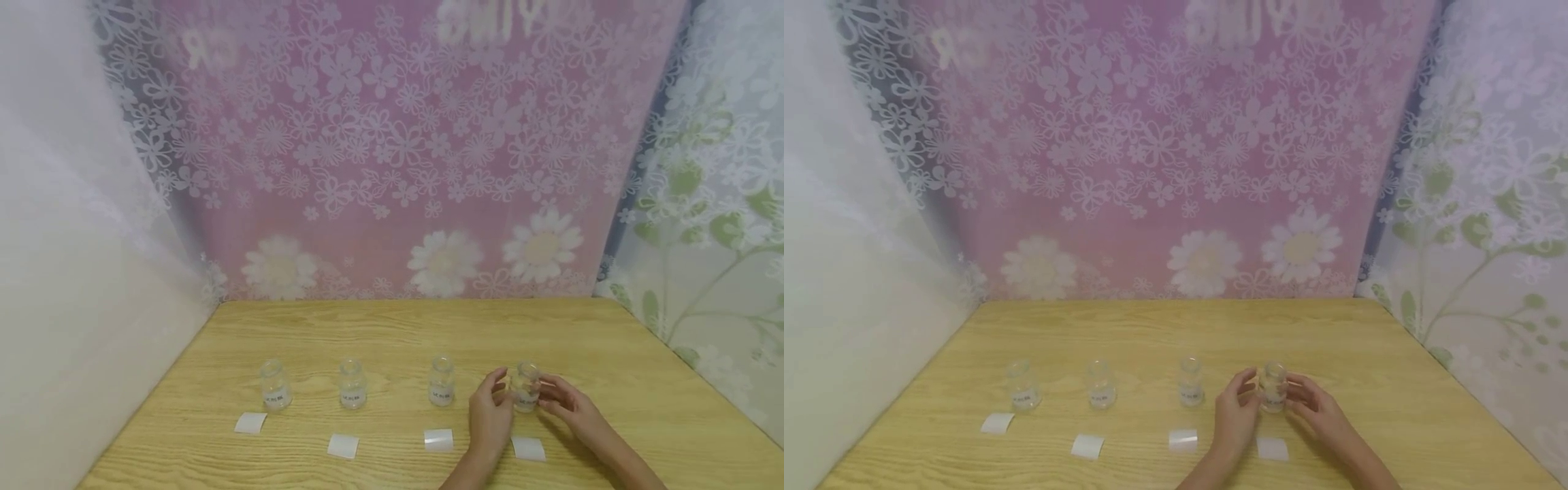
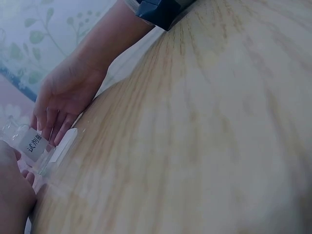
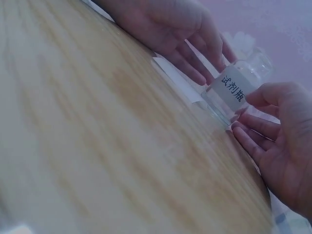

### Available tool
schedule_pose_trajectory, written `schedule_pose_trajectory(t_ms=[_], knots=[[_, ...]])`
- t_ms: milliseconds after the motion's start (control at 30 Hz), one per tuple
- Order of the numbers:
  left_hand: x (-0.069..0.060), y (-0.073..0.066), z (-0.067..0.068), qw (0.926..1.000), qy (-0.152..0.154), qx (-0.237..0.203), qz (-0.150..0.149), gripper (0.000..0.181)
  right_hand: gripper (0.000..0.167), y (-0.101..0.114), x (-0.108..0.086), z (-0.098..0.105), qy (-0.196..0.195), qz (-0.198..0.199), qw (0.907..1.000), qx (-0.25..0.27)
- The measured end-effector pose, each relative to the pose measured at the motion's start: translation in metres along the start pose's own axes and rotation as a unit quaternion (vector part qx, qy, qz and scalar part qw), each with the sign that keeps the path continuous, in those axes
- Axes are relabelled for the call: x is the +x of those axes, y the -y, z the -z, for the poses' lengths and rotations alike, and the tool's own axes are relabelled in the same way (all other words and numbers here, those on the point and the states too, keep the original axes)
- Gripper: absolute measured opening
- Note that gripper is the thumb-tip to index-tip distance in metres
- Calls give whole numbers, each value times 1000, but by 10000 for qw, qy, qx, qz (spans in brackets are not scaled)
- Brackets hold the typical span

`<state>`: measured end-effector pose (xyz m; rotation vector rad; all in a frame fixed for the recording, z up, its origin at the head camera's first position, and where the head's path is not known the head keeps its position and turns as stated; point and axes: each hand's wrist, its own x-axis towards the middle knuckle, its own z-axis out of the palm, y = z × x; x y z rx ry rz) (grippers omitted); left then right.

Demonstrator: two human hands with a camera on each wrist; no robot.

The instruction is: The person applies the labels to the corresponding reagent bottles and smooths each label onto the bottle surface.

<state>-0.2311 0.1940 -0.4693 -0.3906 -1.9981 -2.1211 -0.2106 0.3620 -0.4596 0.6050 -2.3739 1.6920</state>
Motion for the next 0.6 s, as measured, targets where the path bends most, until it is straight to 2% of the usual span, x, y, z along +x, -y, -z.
schedule_pose_trajectory(t_ms=[100, 233, 400, 500, 600], knots=[[0, 0, -1, 10000, -69, 24, -61, 35, 37, -1, 0, 2, -152, 250, 9994, -161], [2, -2, -2, 9999, -114, -94, 88, 32, 35, 4, 2, 7, -312, 564, 9960, -619], [4, -12, 1, 9991, -214, -374, -36, 29, 37, 21, 10, 15, -383, 1033, 9897, -915], [10, -24, 9, 9986, -137, -459, -225, 29, 38, 39, 20, 18, -453, 1084, 9858, -1203], [20, -42, 27, 9981, 152, -284, -516, 30, 38, 59, 34, 17, -433, 1006, 9799, -1665]])
